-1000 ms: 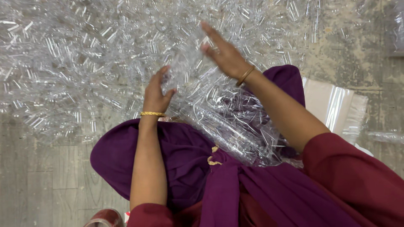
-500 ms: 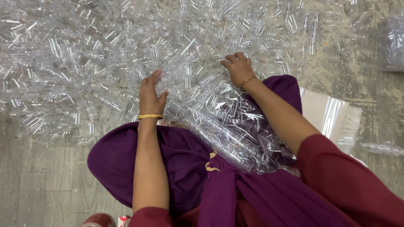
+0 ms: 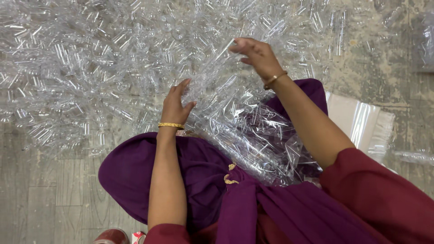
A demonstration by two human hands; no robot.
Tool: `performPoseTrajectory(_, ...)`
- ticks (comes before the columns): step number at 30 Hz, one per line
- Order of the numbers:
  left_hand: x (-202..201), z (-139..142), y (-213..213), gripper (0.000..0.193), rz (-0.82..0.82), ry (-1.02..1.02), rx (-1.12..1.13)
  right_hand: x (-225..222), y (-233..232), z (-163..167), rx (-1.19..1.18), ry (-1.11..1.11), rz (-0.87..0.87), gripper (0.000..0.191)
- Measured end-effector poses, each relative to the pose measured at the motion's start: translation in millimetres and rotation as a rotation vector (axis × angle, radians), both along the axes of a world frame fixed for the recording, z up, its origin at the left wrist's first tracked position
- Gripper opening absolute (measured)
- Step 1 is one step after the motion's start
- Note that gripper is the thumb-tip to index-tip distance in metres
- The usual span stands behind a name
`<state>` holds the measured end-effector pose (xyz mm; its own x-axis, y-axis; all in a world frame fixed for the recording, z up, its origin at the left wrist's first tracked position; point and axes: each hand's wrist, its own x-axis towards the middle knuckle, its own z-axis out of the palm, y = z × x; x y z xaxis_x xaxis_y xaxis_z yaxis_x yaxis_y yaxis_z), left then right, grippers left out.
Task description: The person sits on the floor and gathers loose clear plastic tubes from a large pile into a clear plastic bag, pressing and arranging the bundle on their lap. They adjust the filled bag and reach for more tubes from the floor to continue filling it.
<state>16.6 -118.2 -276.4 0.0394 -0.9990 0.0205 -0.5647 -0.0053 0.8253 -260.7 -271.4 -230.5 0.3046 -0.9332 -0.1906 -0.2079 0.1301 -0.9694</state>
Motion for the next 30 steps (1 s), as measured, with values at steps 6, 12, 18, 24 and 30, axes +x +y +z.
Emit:
performPoseTrajectory(6, -2, -7, -10, 0.080, 0.002, 0.343, -0.024, 18, 60, 1, -0.109, 0.259, -0.060, 0.038)
performPoseTrajectory(12, -2, -12, -14, 0.082, 0.001, 0.451, 0.112, 47, 130, -7, -0.674, 0.355, 0.341, 0.059)
performPoseTrajectory(18, -4, -11, -13, 0.082, -0.020, 0.480, 0.081, 54, 133, 3, -0.599, 0.314, 0.348, 0.071)
performPoseTrajectory(24, -6, -11, -13, 0.081, -0.044, 0.501, 0.087, 51, 129, 1, -0.817, 0.398, 0.313, 0.065)
performPoseTrajectory(30, -6, -10, -12, 0.081, -0.048, 0.466, 0.086, 47, 116, 7, -0.844, 0.395, 0.307, 0.065)
